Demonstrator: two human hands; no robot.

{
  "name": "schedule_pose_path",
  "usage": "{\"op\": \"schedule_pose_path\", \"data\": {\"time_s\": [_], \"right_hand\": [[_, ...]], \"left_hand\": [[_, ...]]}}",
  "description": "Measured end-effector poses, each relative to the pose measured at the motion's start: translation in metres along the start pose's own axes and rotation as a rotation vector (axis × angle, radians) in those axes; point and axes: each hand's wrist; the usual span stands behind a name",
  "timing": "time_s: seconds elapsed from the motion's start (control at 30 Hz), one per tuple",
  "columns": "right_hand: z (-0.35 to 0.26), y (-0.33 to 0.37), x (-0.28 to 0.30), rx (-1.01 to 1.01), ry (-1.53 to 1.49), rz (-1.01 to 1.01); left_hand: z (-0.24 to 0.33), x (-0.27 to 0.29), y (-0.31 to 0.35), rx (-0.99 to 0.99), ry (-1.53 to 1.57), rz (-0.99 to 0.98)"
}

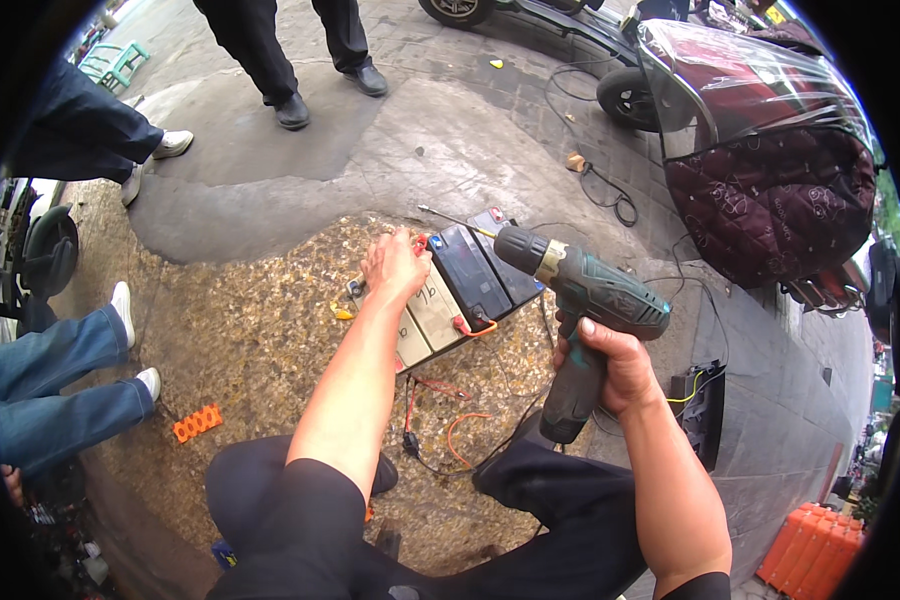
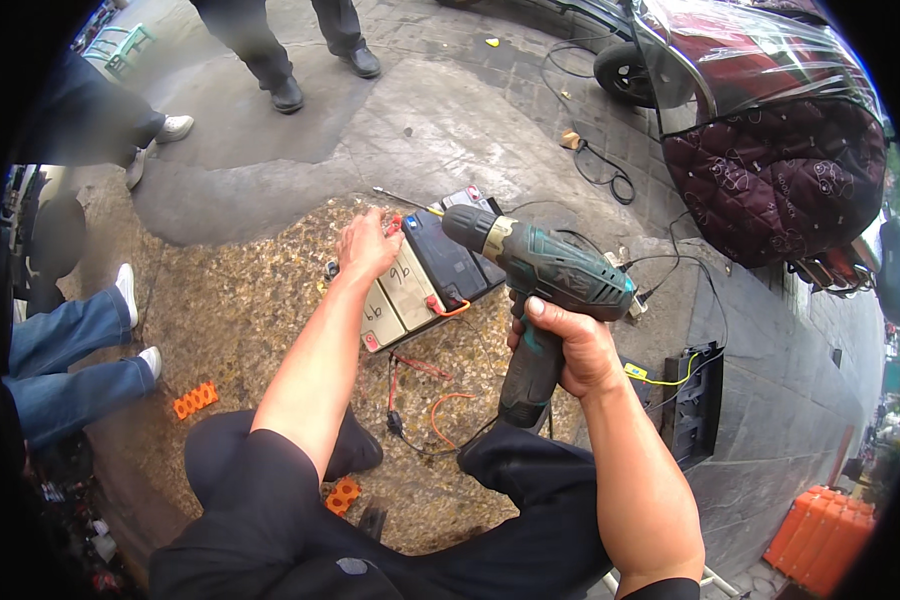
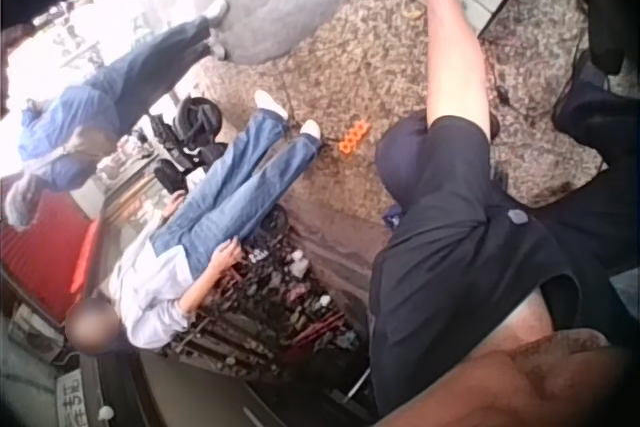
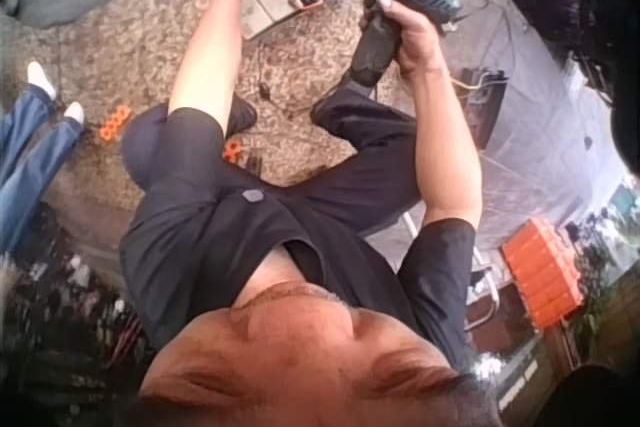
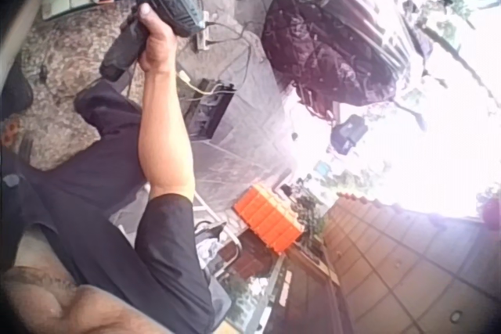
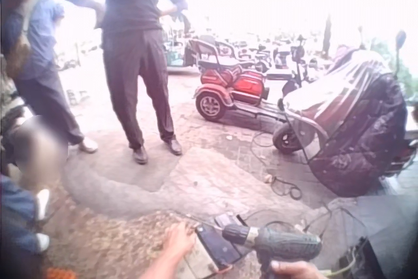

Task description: The person uses a power drill to secure wires to a battery pack and then fastens a plastic cover over the assembly. The person works on the ground in an outdoor area with several electric scooters nearby.

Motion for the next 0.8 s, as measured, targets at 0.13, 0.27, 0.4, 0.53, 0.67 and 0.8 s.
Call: {"op": "schedule_pose_path", "data": {"time_s": [0.13, 0.27, 0.4, 0.53, 0.67, 0.8], "right_hand": [[0.006, -0.005, 0.004, -0.023, 0.017, 0.086], [0.011, -0.010, 0.010, -0.127, 0.023, 0.129], [0.015, -0.013, 0.011, -0.163, 0.065, 0.163], [0.018, -0.013, 0.008, -0.172, 0.119, 0.198], [0.020, -0.015, -0.001, -0.129, 0.174, 0.196], [0.020, -0.021, -0.011, -0.136, 0.213, 0.186]], "left_hand": [[0.003, -0.003, -0.013, -0.001, -0.052, -0.179], [-0.007, -0.001, -0.019, -0.017, 0.153, -0.251], [-0.021, 0.002, -0.027, -0.024, 0.430, -0.359], [-0.025, 0.005, -0.036, 0.015, 0.633, -0.419], [-0.022, 0.009, -0.040, 0.126, 0.785, -0.488], [-0.019, 0.010, -0.039, 0.161, 0.812, -0.490]]}}
Point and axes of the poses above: each hand's wrist, its own y-axis away from the middle knuckle, its own x-axis out of the back of the hand, z = x × y, and after that the axes turned 6 degrees about y, right-handed
